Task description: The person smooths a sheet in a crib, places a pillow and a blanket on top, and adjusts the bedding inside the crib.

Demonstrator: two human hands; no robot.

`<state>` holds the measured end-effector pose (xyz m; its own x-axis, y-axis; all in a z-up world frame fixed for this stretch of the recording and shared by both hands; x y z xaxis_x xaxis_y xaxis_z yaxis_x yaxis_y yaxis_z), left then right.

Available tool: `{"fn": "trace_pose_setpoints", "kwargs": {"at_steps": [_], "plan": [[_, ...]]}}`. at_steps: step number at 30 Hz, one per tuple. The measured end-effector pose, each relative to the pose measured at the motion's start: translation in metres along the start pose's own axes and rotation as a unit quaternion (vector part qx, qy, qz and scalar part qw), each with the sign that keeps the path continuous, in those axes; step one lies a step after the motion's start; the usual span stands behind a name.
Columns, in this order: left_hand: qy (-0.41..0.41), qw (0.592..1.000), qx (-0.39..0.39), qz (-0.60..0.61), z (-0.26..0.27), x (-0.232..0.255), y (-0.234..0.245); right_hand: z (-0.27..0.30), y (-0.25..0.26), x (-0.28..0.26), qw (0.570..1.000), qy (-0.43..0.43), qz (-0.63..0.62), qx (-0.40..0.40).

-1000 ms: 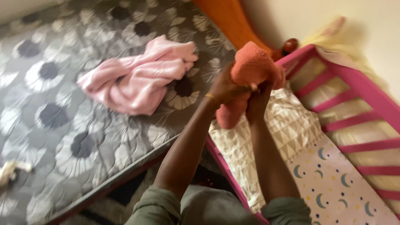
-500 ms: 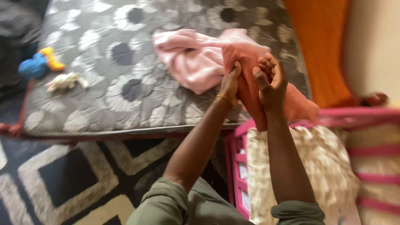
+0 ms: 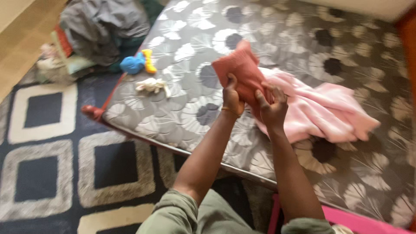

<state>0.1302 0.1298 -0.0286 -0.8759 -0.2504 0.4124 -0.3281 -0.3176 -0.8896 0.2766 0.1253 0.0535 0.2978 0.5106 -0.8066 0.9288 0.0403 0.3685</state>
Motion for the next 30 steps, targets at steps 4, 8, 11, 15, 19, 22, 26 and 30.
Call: {"fn": "trace_pose_setpoints", "kwargs": {"at_steps": [4, 8, 11, 15, 19, 22, 26, 30], "plan": [[-0.101, 0.987, -0.016, -0.122, -0.054, 0.063, 0.051, -0.022, -0.065, -0.012, 0.990, 0.096, 0.099, 0.036], [0.088, 0.905, 0.208, -0.360, -0.100, 0.055, 0.143, -0.026, -0.107, 0.016, 1.000, 0.003, -0.012, -0.024], [0.122, 0.928, 0.209, -0.284, -0.088, 0.029, 0.148, -0.022, -0.121, 0.051, 0.992, -0.116, -0.030, -0.045], [0.211, 0.929, 0.168, -0.253, -0.073, -0.001, 0.111, -0.013, -0.110, 0.088, 0.982, -0.188, 0.013, -0.034], [0.223, 0.932, 0.077, -0.275, -0.095, -0.041, 0.074, -0.019, -0.080, 0.099, 0.977, -0.210, -0.009, 0.025], [0.234, 0.937, 0.002, -0.258, -0.101, -0.091, 0.043, -0.019, -0.036, 0.100, 0.971, -0.223, -0.029, 0.085], [0.286, 0.917, -0.068, -0.269, -0.072, -0.154, -0.014, -0.006, 0.037, 0.090, 0.957, -0.228, 0.003, 0.180], [0.290, 0.916, -0.160, -0.225, -0.016, -0.207, -0.072, 0.019, 0.111, 0.075, 0.949, -0.168, 0.045, 0.265]]}}
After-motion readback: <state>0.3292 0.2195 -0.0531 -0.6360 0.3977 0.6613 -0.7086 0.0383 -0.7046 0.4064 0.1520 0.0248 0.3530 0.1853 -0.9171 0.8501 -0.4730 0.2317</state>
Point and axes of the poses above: each hand's wrist, its own z-axis away from the middle knuckle, its own y-axis out of the back of the hand, x = y × z, the point moved 6 cm from there along -z, towards the middle knuckle
